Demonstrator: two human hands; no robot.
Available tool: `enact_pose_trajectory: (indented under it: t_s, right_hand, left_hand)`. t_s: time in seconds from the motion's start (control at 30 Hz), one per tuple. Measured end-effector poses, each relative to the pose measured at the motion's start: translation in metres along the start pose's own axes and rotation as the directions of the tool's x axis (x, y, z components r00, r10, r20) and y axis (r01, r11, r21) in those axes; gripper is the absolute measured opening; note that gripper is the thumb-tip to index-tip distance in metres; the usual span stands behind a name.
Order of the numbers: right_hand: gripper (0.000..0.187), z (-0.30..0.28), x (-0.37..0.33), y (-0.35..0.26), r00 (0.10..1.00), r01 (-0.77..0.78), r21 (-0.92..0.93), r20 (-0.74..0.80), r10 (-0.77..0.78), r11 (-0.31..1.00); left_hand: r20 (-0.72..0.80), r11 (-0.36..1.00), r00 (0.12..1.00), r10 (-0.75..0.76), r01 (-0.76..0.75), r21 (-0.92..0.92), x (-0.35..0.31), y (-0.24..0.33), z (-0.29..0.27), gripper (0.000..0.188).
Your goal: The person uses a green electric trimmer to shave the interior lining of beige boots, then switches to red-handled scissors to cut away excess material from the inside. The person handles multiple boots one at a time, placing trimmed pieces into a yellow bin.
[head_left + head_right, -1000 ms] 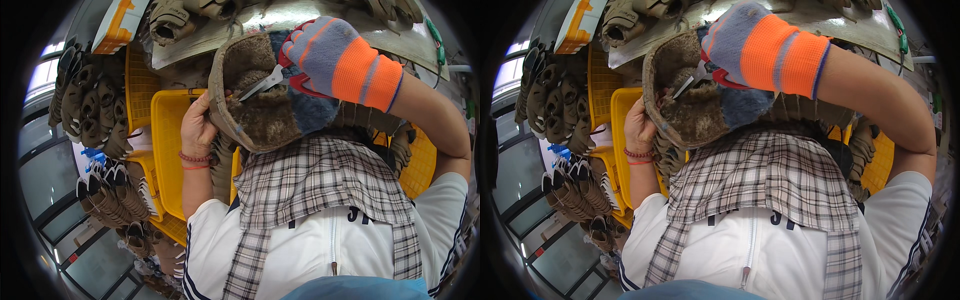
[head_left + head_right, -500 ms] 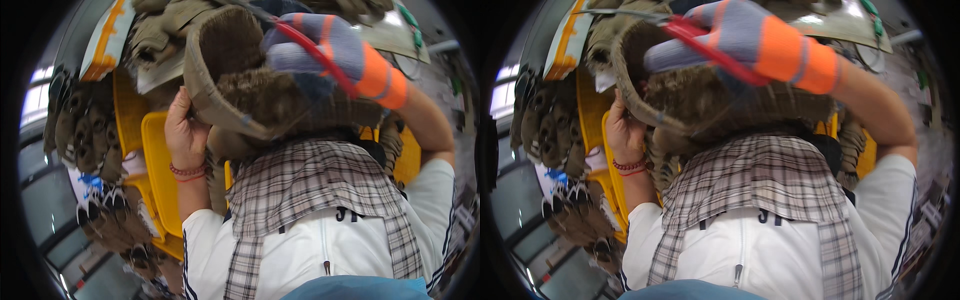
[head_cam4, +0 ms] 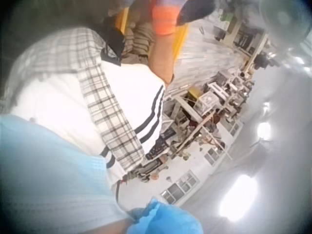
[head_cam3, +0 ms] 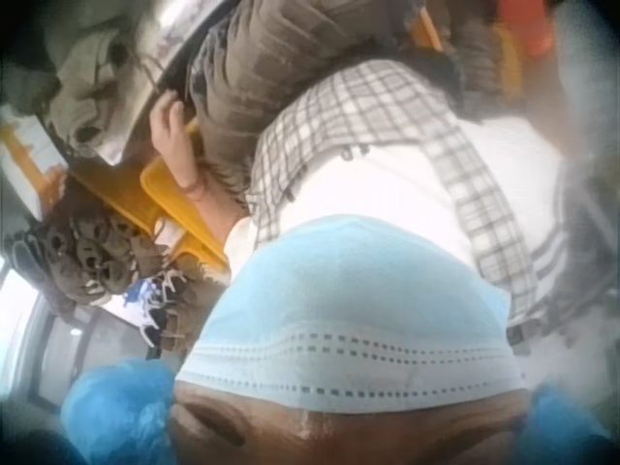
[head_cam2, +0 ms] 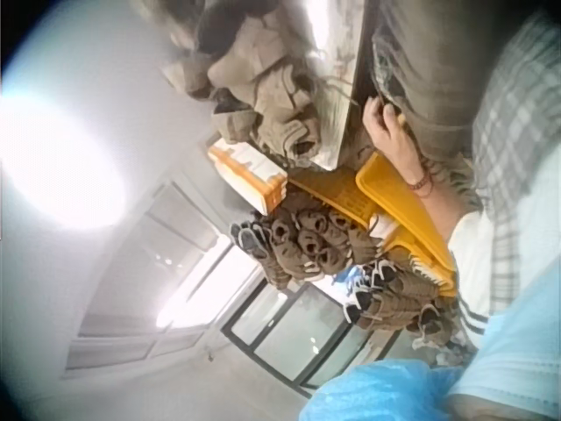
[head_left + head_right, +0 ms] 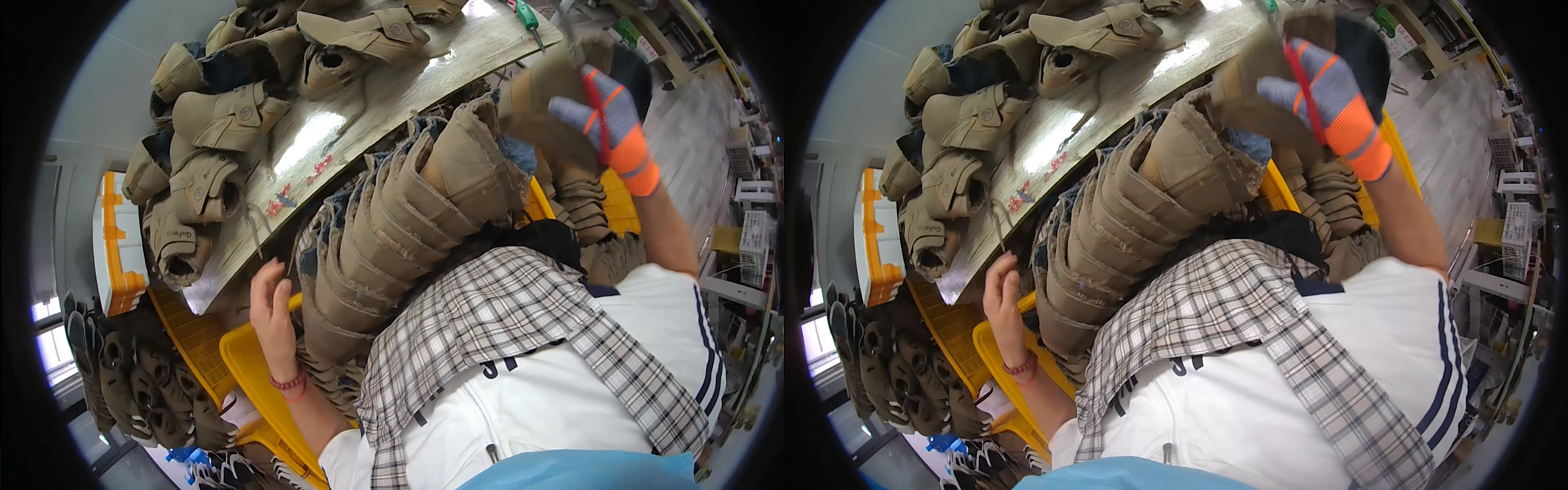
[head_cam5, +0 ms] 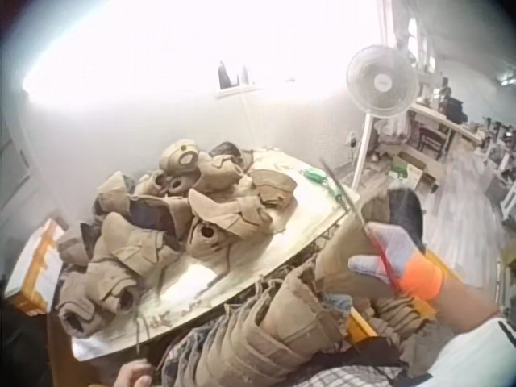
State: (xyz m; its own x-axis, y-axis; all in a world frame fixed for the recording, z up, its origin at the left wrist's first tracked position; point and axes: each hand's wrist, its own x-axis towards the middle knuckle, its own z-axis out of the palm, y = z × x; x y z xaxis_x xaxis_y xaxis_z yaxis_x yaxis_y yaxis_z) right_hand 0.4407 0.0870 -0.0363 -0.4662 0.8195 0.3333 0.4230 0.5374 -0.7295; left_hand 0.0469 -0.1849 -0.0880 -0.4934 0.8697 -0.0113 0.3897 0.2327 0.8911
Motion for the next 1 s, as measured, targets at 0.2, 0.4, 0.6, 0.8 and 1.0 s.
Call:
enact_pose_trajectory:
  t_s: [0.2,0.4,0.6,0.8,1.0]
  right_hand:
    - [0.023,0.059,-0.023,0.067,0.959,-0.231,0.383,0.246,0.142,0.894]
    - [0.035,0.080,-0.015,0.084,0.809,-0.565,0.553,0.517,0.279,0.613]
    - [0.051,0.092,-0.005,0.017,0.638,-0.732,0.520,0.749,0.176,0.440]
    - [0.045,0.095,0.002,0.077,0.624,-0.734,0.576,0.781,0.023,0.360]
    - [0.055,0.086,0.034,0.081,0.670,-0.723,0.688,0.675,-0.311,-0.065]
  left_hand:
    - [-0.339,0.845,0.787,-0.516,0.533,-0.048,-0.075,-0.087,-0.020,0.025]
    - [-0.171,0.533,0.797,-0.579,0.211,-0.819,-0.141,-0.090,0.027,0.037]
    - [0.107,0.420,0.908,-0.405,0.289,-0.860,-0.111,-0.095,0.027,0.055]
    - [0.220,0.234,0.942,-0.252,0.280,-0.931,-0.085,-0.080,0.025,0.057]
    - [-0.029,0.462,0.999,-0.046,-0.004,-0.887,-0.055,-0.035,-0.017,0.071]
